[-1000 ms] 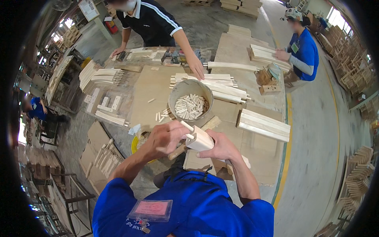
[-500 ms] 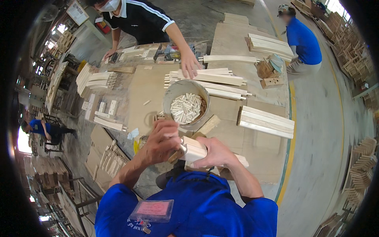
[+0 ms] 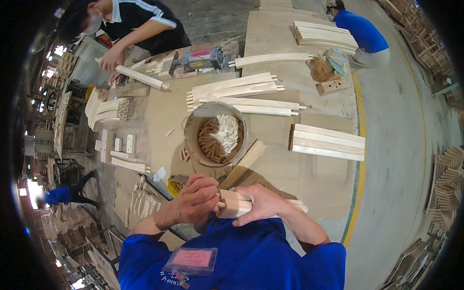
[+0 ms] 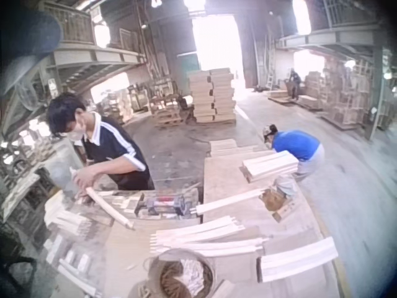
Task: The person inserts small wooden dowels into pre-drilled holes on a wooden block. They repeatedly pick dowels from a bucket and place them into the holes, then set the block aside and pick up another one.
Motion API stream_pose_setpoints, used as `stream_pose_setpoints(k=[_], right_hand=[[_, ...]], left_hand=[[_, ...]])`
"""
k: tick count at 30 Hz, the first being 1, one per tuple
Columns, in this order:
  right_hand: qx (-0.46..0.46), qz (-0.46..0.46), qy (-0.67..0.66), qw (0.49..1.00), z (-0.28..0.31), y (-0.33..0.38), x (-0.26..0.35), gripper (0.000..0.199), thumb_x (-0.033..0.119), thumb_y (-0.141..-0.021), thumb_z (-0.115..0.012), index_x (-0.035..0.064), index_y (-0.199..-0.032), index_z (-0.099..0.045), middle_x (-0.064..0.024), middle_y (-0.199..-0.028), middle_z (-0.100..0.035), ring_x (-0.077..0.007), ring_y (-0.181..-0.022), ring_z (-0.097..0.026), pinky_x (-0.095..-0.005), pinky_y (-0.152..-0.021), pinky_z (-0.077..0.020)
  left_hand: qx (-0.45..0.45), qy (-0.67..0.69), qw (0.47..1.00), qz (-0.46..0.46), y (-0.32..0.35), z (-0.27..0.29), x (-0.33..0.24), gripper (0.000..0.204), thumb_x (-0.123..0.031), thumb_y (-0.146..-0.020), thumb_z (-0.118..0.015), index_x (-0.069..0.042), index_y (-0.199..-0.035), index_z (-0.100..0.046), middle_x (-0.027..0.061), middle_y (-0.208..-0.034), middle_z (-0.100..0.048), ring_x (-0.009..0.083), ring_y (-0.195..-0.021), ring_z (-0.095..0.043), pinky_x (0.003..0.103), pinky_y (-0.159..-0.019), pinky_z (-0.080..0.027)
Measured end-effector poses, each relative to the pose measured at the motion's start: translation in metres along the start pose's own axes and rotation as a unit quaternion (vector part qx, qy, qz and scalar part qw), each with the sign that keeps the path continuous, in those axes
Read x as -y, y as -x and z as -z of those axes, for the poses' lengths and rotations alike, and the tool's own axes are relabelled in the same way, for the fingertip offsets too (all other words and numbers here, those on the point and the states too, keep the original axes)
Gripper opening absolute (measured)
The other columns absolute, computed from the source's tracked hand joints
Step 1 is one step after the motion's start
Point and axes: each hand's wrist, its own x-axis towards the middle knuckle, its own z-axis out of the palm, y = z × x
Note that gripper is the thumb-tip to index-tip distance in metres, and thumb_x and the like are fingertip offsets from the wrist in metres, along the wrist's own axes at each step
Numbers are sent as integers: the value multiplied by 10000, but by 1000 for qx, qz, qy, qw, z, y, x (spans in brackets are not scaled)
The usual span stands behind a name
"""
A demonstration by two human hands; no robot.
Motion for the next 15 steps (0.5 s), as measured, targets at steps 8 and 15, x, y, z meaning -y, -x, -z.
stream_pose_setpoints(k=[8,15], right_hand=[[-216,-62,-75,971,29,26,-10,658,283,-604,-951,33,-1154,-691,-76,-975,-724,-178,-909,-676,-318,-842,-530],[-290,24,-75,954,24,31,-15,727,210,-602,-949,19,-1234,-644,-24,-1062,-663,-132,-985,-601,-311,-889,-493]], left_hand=[[-110,85,980,141,-56,-28,133,303,-255,-870,-731,-47,-1087,-689,114,-1061,-676,335,-997,-662,428,-879,-532],[314,-94,909,256,-60,-110,223,154,-118,-829,-625,-24,-885,-733,217,-994,-720,378,-961,-697,476,-877,-543]])
